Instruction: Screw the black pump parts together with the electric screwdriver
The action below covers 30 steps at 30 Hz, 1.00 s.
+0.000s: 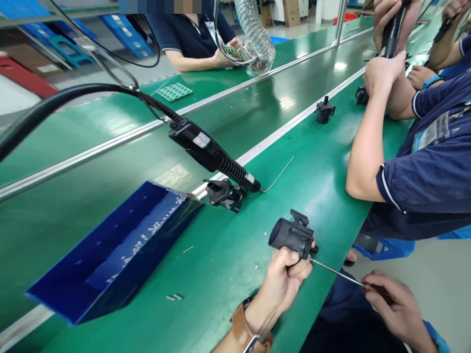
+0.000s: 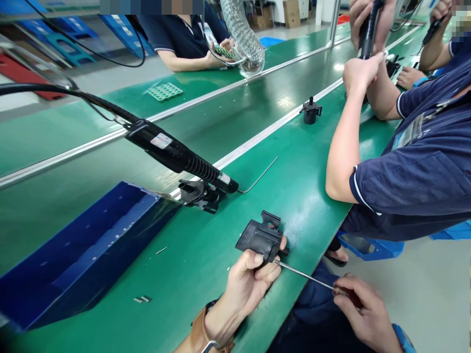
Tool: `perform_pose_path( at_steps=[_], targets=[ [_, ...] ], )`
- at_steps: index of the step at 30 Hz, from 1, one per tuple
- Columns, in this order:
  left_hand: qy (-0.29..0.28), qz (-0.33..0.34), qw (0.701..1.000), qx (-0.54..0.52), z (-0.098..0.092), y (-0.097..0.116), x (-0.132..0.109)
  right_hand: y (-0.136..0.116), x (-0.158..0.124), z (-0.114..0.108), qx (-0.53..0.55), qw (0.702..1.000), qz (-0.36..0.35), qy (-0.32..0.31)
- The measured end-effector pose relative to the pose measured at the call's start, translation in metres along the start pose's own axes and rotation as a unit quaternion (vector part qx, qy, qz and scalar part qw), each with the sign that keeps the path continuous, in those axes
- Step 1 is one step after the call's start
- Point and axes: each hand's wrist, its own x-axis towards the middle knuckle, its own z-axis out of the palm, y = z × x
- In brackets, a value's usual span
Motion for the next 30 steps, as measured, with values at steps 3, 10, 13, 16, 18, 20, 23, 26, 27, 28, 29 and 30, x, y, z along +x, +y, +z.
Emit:
perform_pose_path(
  at_steps=[3, 10, 13, 16, 18, 20, 23, 26, 27, 28, 29, 30],
  targets=[
    [-0.003, -0.002, 1.000, 0.012, 0.000, -0.002, -0.001, -0.003, 0.008, -0.004, 0.166, 0.962, 0.134, -0.167],
    [-0.001, -0.002, 1.000, 0.008, -0.001, -0.003, -0.001, 0.003, 0.011, -0.002, 0.023, 0.998, -0.011, -0.057],
    [-0.002, -0.003, 1.000, 0.002, 0.000, -0.002, 0.000, 0.002, 0.012, 0.002, -0.016, 0.995, -0.092, -0.036],
    [-0.004, -0.003, 1.000, -0.001, 0.000, -0.002, -0.001, 0.002, 0.015, 0.003, -0.085, 0.984, -0.155, -0.002],
    [-0.008, -0.003, 1.000, 0.001, 0.000, -0.003, -0.001, 0.004, 0.016, 0.005, -0.141, 0.969, -0.201, 0.033],
    [-0.011, 0.000, 1.000, 0.003, -0.001, -0.003, -0.001, 0.006, 0.015, 0.008, -0.183, 0.953, -0.232, 0.062],
    [-0.009, 0.008, 1.000, 0.011, -0.001, -0.002, -0.001, 0.004, 0.014, 0.008, -0.159, 0.969, -0.178, 0.057],
    [-0.021, 0.015, 0.999, 0.022, -0.002, -0.001, 0.000, -0.005, 0.014, 0.002, -0.033, 0.999, -0.040, -0.003],
    [-0.028, 0.015, 0.999, 0.023, -0.002, 0.000, 0.000, -0.007, 0.015, -0.001, 0.012, 0.999, 0.003, -0.033],
    [-0.036, 0.015, 0.999, 0.024, -0.003, 0.000, 0.001, -0.009, 0.016, -0.004, 0.052, 0.996, 0.038, -0.068],
    [-0.045, 0.013, 0.999, 0.027, -0.003, 0.000, 0.001, -0.009, 0.017, -0.007, 0.089, 0.989, 0.067, -0.100],
    [-0.053, 0.012, 0.998, 0.029, -0.004, 0.000, 0.002, -0.008, 0.018, -0.008, 0.123, 0.980, 0.092, -0.124]
  ],
)
